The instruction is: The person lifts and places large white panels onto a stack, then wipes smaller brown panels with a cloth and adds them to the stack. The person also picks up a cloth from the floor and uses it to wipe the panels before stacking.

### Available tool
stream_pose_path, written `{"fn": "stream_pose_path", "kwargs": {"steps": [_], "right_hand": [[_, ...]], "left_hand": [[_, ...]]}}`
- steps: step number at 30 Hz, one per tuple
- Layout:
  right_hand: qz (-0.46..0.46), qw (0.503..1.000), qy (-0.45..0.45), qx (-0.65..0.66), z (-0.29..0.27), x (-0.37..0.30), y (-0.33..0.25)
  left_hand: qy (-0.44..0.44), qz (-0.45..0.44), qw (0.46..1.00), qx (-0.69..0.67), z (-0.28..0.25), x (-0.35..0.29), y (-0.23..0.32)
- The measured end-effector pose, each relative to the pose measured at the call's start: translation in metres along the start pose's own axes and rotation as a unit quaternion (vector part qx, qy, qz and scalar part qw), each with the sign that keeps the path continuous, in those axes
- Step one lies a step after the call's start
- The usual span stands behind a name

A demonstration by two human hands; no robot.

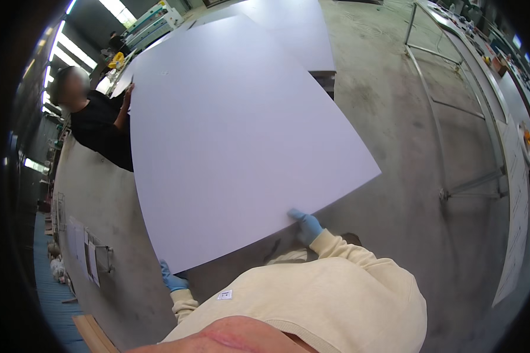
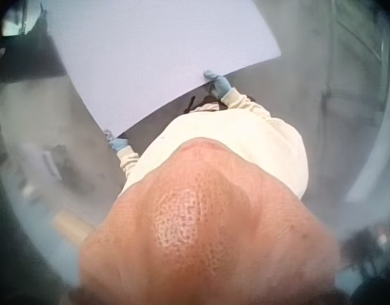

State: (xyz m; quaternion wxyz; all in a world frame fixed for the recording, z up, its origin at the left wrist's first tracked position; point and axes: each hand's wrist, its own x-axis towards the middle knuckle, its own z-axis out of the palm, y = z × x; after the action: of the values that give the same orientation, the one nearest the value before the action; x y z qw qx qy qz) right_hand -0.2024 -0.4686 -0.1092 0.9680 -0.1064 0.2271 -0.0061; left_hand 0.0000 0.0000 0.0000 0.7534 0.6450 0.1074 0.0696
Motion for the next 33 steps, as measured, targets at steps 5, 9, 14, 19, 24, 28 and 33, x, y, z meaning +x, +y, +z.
{"fn": "stream_pose_path", "kwargs": {"steps": [5,9,14,19,24,28,33], "right_hand": [[0.109,0.994,-0.018,0.014,0.003,-0.024,-0.082],[0.089,0.996,-0.012,-0.025,0.019,-0.029,-0.108],[0.106,0.994,-0.013,-0.002,0.023,-0.019,-0.145],[0.120,0.992,-0.022,0.034,0.036,0.019,-0.154],[0.072,0.995,0.058,0.042,0.063,0.098,-0.140],[0.118,0.980,0.101,0.127,0.076,0.154,-0.132],[0.047,0.987,0.135,0.072,0.097,0.213,-0.124]], "left_hand": [[0.013,0.022,0.997,0.070,0.053,0.008,-0.013],[-0.017,-0.044,0.998,-0.051,0.103,0.031,-0.020],[0.067,-0.058,0.995,-0.038,0.161,0.086,-0.065],[0.068,-0.180,0.979,-0.073,0.205,0.157,-0.117],[0.009,-0.282,0.953,-0.114,0.247,0.256,-0.180],[0.061,-0.247,0.964,-0.084,0.269,0.310,-0.209],[0.060,-0.232,0.966,-0.098,0.295,0.367,-0.202]]}}
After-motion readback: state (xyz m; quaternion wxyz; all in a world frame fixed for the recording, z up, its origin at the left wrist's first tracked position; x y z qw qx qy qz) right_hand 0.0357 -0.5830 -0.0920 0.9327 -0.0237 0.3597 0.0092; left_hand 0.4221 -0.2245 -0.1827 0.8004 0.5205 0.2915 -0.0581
